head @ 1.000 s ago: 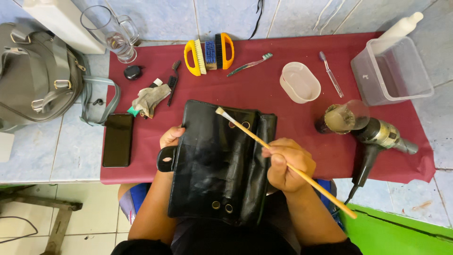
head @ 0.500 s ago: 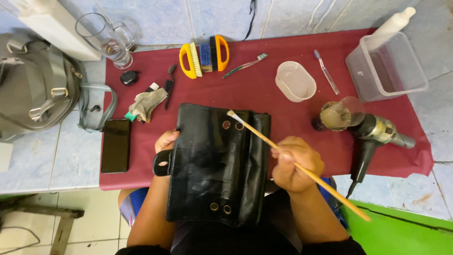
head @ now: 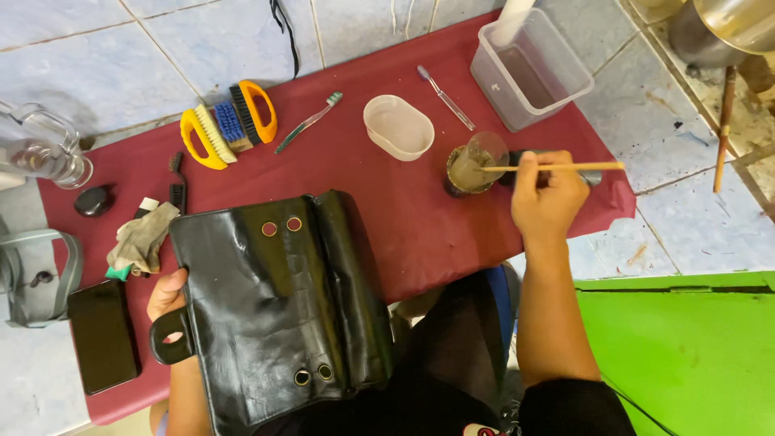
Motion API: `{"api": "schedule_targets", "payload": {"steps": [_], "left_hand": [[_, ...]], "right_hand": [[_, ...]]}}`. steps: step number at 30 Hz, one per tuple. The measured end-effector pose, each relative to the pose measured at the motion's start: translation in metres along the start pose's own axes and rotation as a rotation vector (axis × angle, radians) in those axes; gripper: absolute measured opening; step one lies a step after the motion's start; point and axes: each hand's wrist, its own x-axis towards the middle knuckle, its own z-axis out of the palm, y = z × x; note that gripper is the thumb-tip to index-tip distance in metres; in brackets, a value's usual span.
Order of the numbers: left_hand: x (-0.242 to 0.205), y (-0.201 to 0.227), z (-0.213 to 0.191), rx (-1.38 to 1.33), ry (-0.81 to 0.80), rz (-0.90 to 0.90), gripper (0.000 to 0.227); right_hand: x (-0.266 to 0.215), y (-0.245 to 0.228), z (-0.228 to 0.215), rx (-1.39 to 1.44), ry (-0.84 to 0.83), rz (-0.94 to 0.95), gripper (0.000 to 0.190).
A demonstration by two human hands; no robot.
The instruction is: The person cleans a black leather bag by applying a liquid with a brush and drying it with a hairdryer. They repeat this process on different sections of the bag, including the flap and the main body, while seated at a table.
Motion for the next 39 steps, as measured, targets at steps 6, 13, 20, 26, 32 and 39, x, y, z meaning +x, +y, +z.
{"api": "schedule_targets", "payload": {"steps": [6, 13, 20, 26, 32, 39], "left_hand": [[0.006, 0.018, 0.000, 0.098, -0.026, -0.107, 0.052], [-0.007, -0.007, 0.026, 0.120, -0.027, -0.050, 0.062], [0.011, -0.016, 0.019, 0.250, 0.288, -0.080, 0.046], [0.014, -0.025, 0.029, 0.245, 0.296, -0.128, 0.038], [0.002, -0.018, 0.127, 0.958, 0.392, -0.008, 0.055], [-0.009, 0.008, 0.151, 1.417, 0.104, 0.130, 0.072]], "right_hand": [[-0.012, 0.002, 0.013, 0.396, -0.303, 0.423, 0.036], [-0.063, 0.077, -0.023, -0.064, -0.222, 0.260, 0.059], [-0.062, 0.117, -0.013, -0.564, -0.587, 0.641, 0.072], [-0.067, 0.131, -0.021, -0.506, -0.545, 0.565, 0.063], [-0.124, 0.115, -0.071, -0.196, -0.240, 0.744, 0.043], [-0.200, 0.092, -0.128, 0.163, -0.366, 0.707, 0.010]]}}
